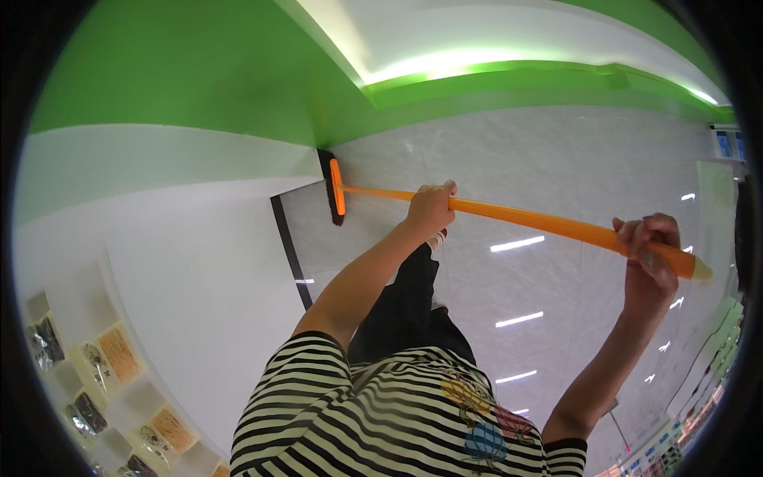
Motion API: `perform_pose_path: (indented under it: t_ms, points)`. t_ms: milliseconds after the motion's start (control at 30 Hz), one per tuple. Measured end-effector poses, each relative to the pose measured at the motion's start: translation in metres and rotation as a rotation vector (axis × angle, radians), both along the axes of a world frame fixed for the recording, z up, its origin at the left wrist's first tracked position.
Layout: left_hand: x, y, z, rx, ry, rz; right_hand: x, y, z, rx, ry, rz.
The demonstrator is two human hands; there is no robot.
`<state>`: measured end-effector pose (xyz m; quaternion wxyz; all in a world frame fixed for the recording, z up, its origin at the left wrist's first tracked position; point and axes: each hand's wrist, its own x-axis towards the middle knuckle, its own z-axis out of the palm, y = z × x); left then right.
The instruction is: The person wipes the top of a table with a cloth and then sweeps the floor using a broom and a dustpan.
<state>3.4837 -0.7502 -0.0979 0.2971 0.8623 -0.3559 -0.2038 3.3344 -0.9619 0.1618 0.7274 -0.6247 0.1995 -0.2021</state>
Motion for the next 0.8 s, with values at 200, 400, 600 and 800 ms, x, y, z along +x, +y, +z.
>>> perform_pose_path:
  t_ms: [200, 400, 600, 800]
  points:
    - [0.018, -0.032, -0.053, -0.050, 0.009, -0.074, 0.000, -0.013, -0.025, 0.066, 0.139, -0.244]
    - [-0.039, -0.075, 0.027, 0.060, 0.167, -0.410, -0.115, -0.028, 0.037, -0.249, 0.270, -0.448]
    - [-0.066, -0.051, 0.040, 0.067, 0.096, -0.403, -0.136, -0.027, 0.014, 0.021, 0.123, -0.390]
    - [-0.066, -0.014, -0.078, 0.161, 0.102, -0.357, -0.094, 0.008, -0.051, 0.205, 0.172, -0.451]
